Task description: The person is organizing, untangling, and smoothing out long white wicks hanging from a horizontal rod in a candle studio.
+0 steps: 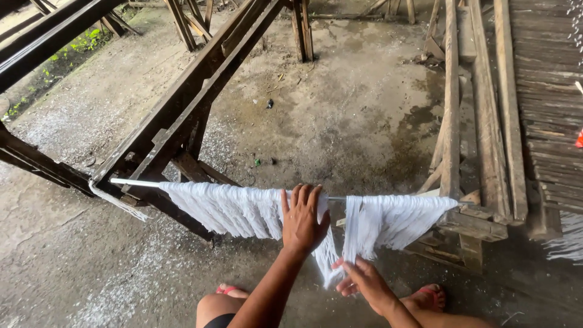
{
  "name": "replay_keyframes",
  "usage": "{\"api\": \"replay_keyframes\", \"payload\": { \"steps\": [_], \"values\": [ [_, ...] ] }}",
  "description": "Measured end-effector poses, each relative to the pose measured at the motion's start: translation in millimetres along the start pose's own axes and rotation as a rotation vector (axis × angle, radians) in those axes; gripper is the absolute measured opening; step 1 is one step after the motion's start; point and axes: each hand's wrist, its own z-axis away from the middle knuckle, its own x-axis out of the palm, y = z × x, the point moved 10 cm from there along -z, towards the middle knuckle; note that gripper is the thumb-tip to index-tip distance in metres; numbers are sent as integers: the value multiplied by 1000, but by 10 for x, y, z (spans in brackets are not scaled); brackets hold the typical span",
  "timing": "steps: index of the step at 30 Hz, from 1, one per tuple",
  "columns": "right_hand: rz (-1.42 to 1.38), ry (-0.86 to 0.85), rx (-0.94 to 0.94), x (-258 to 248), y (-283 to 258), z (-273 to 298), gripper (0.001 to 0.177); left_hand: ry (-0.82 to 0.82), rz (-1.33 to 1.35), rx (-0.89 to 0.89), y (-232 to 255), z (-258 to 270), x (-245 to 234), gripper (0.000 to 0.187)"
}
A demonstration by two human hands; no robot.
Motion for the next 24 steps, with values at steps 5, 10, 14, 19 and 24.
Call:
{"api": "replay_keyframes", "payload": {
  "steps": [5,10,14,19,24],
  "values": [
    [-39,-16,111,41,109,88,34,442,485,112,323,659,-107,54],
    [-153,-83,32,107,87,373,35,91,401,-358,-235,859,936,62],
    [-249,-147,-43,41,-70,639,30,-401,480,-644,-406,960,1157,55],
    [-447,-164,-98,-374,112,606,24,-287,406,-711,-826,896,937,38],
    [-240,-137,148,5,420,661,35,-561,444,-713,-384,1247,1326,83]
  ]
}}
